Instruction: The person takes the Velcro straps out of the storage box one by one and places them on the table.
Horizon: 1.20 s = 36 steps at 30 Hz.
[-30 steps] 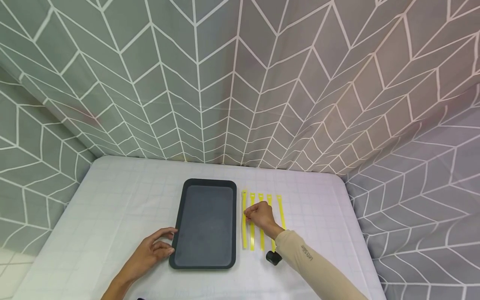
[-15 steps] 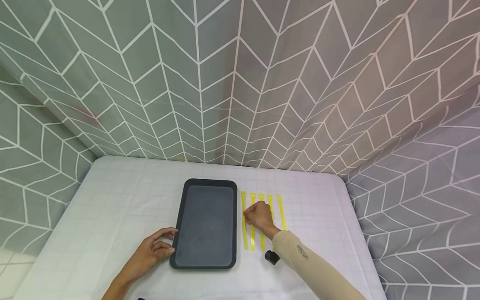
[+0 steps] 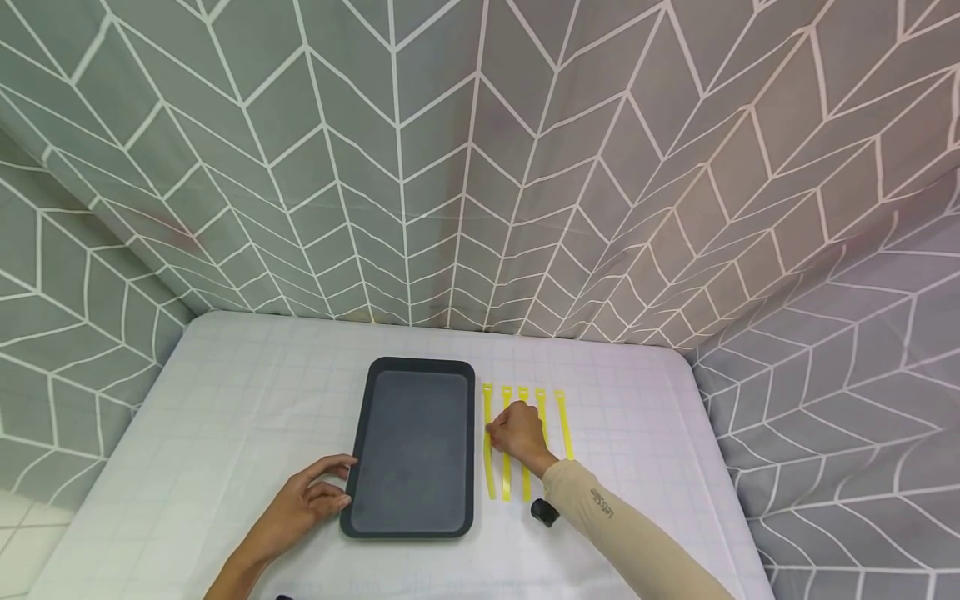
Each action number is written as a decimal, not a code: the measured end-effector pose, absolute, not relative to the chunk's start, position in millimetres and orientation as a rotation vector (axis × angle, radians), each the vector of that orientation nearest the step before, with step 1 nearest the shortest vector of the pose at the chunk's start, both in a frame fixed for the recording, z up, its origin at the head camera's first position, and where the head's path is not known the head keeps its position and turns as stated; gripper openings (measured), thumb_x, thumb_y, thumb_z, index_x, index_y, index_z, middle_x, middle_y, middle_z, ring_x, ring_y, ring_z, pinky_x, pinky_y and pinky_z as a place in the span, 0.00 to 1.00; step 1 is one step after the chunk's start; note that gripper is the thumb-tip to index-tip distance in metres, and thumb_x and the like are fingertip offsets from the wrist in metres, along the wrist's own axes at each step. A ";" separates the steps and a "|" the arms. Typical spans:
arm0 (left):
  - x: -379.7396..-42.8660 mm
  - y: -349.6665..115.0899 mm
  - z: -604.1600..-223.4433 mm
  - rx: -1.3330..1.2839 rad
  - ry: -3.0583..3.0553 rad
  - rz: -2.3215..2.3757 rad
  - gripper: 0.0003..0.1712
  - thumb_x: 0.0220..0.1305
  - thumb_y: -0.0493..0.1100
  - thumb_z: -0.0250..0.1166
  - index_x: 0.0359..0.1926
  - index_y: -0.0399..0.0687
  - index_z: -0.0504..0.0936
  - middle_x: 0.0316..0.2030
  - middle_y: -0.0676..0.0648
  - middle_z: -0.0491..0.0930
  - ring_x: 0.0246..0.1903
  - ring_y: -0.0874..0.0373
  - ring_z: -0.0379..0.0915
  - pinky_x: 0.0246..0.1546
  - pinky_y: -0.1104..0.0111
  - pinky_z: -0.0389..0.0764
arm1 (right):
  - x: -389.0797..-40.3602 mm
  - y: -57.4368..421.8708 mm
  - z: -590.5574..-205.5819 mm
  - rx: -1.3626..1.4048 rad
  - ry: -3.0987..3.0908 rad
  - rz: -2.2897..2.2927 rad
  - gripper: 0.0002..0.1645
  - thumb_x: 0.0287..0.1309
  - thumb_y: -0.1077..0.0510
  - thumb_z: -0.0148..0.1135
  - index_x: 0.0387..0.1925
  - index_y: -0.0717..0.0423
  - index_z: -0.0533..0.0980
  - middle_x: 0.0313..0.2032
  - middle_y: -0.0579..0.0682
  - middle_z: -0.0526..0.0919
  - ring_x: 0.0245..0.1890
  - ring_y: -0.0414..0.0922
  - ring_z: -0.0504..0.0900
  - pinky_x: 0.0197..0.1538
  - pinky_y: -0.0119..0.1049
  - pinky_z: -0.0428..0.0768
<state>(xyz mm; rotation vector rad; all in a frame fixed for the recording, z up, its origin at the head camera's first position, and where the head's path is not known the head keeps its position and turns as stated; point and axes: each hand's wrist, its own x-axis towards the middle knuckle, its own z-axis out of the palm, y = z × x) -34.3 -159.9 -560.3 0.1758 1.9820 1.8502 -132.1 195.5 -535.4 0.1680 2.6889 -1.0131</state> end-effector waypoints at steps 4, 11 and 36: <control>-35.0 -159.7 -560.1 0.175 1.984 1.847 0.33 0.64 0.36 0.69 0.69 0.38 0.69 0.56 0.30 0.68 0.39 0.59 0.80 0.38 0.71 0.79 | -133.5 196.0 -536.1 0.156 2.695 -1.002 0.14 0.57 0.61 0.69 0.17 0.58 0.83 0.12 0.48 0.81 0.14 0.39 0.72 0.20 0.29 0.64; -35.4 -159.2 -560.7 0.179 1.987 1.850 0.34 0.64 0.36 0.69 0.69 0.39 0.69 0.56 0.30 0.68 0.40 0.58 0.80 0.38 0.71 0.80 | -134.3 193.8 -536.8 0.121 2.732 -0.980 0.14 0.56 0.62 0.71 0.15 0.58 0.83 0.12 0.46 0.81 0.14 0.38 0.75 0.20 0.28 0.67; -35.6 -158.7 -559.5 0.176 1.974 1.842 0.35 0.63 0.36 0.69 0.69 0.38 0.68 0.56 0.30 0.68 0.40 0.58 0.80 0.39 0.71 0.80 | -127.2 190.5 -533.9 0.104 2.784 -0.930 0.11 0.55 0.63 0.71 0.19 0.59 0.84 0.13 0.45 0.82 0.14 0.38 0.79 0.24 0.30 0.76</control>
